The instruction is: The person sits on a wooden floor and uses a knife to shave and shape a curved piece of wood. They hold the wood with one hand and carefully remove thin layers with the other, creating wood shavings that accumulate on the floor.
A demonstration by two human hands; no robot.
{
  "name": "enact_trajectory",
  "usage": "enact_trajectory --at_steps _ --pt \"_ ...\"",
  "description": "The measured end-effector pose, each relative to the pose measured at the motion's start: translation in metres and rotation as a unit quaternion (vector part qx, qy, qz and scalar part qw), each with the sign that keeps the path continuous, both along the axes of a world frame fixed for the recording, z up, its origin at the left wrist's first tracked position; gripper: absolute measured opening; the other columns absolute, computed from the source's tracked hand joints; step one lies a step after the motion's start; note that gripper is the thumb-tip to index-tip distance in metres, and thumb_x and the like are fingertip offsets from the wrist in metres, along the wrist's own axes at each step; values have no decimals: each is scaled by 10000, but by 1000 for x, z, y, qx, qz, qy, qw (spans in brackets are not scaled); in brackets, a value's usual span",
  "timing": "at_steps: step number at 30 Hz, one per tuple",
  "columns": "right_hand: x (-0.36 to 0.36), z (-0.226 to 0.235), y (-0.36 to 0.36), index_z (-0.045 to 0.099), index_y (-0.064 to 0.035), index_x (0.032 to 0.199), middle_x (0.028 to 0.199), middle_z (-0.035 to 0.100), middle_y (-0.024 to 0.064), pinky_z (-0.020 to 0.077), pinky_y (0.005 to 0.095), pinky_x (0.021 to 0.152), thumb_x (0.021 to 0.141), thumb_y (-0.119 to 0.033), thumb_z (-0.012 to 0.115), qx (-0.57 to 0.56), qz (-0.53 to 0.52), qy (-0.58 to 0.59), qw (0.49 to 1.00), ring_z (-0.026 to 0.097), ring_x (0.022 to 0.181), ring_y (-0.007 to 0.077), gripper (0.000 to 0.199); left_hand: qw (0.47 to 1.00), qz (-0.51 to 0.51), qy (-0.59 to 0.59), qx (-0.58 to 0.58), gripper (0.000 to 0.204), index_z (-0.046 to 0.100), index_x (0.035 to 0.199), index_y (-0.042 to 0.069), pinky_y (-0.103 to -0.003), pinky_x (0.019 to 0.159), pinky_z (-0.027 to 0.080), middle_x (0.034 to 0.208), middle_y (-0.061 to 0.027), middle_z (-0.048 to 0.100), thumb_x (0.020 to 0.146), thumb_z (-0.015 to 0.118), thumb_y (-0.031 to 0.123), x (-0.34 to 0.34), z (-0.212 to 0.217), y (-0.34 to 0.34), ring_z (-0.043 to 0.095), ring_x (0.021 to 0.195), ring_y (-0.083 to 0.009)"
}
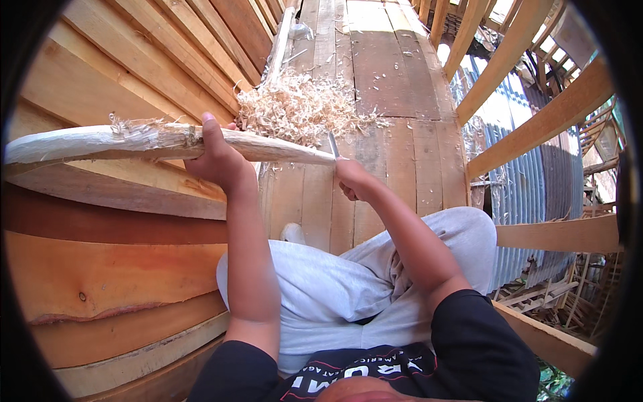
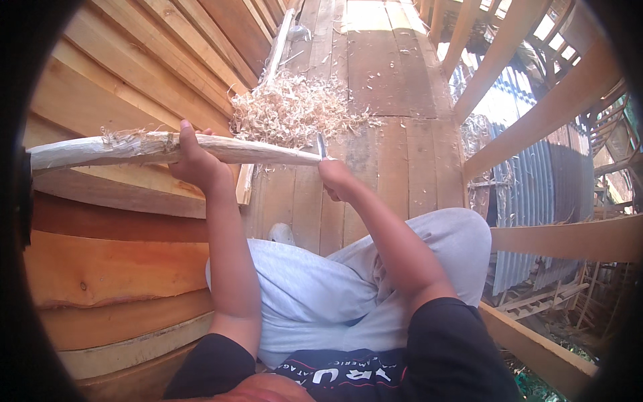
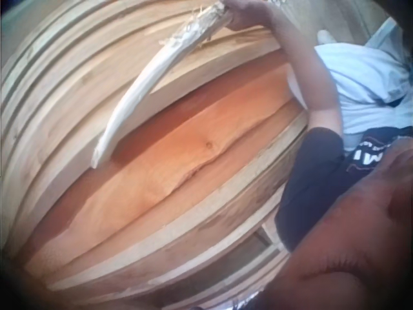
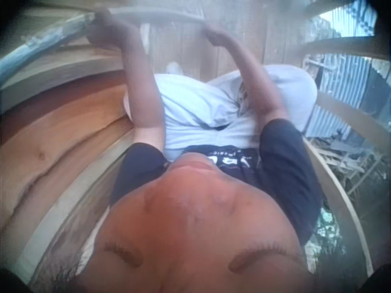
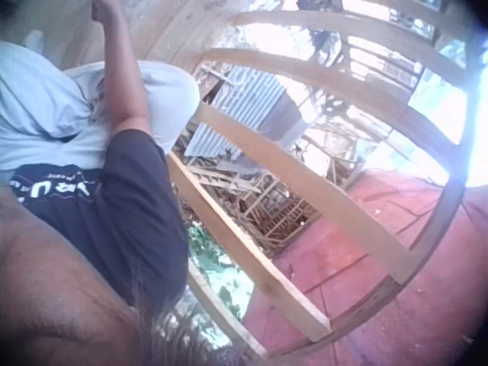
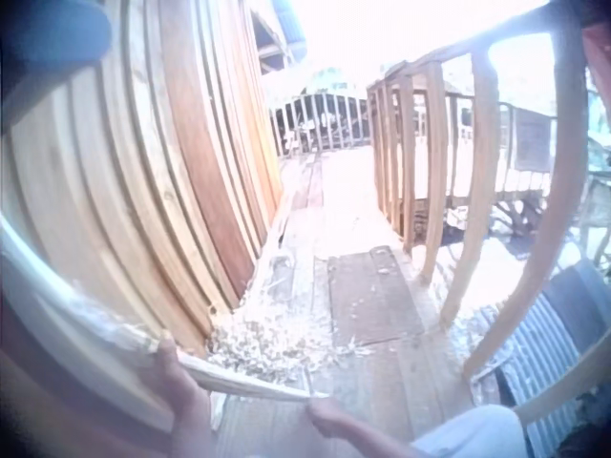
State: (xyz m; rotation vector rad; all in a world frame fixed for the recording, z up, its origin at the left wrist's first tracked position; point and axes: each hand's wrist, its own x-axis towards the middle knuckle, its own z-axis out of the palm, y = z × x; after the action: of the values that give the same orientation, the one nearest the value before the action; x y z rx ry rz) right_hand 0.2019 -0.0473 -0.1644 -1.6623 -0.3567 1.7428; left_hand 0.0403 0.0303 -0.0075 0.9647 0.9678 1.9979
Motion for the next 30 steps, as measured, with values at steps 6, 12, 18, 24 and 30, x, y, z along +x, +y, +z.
enact_trajectory --at_steps 6,12,18,24,30 --pt "-8 4 5 407 -92 882 552 294 -26 222 282 380 1008 -409 295 -2 20 -33 999 244 432 81 359 1000 13 -17 -14 371 479 1026 -64 -333 535 523 774 -122 559 807 686 153 -4 2 2 608 630 -215" --pt "-39 68 1 380 -96 815 553 305 -26 197 301 370 1025 -405 293 2 49 -26 998 239 416 89 384 1000 10 -12 7 366 467 1021 -62 -330 520 516 785 -130 561 802 676 144 -18 -11 6 601 620 -212" --pt "-39 56 0 366 -138 733 565 268 -43 169 281 380 1018 -446 284 3 47 -54 997 187 428 75 428 1000 10 0 21 427 432 1084 -64 -329 529 517 816 -133 563 799 674 140 -21 -14 10 598 625 -210" --pt "-14 6 3 350 -137 716 553 253 -50 169 281 384 1009 -459 300 -42 -15 -31 999 208 439 75 439 1000 -1 -3 20 399 445 1058 -65 -329 548 516 790 -121 554 804 669 146 -13 -8 4 596 637 -209" --pt "-34 51 5 359 -128 728 553 280 -34 189 290 383 1012 -444 303 70 53 -39 995 213 435 83 429 1000 18 -6 0 299 469 947 -26 -332 531 512 744 -109 539 806 665 151 -12 -4 3 593 627 -207"
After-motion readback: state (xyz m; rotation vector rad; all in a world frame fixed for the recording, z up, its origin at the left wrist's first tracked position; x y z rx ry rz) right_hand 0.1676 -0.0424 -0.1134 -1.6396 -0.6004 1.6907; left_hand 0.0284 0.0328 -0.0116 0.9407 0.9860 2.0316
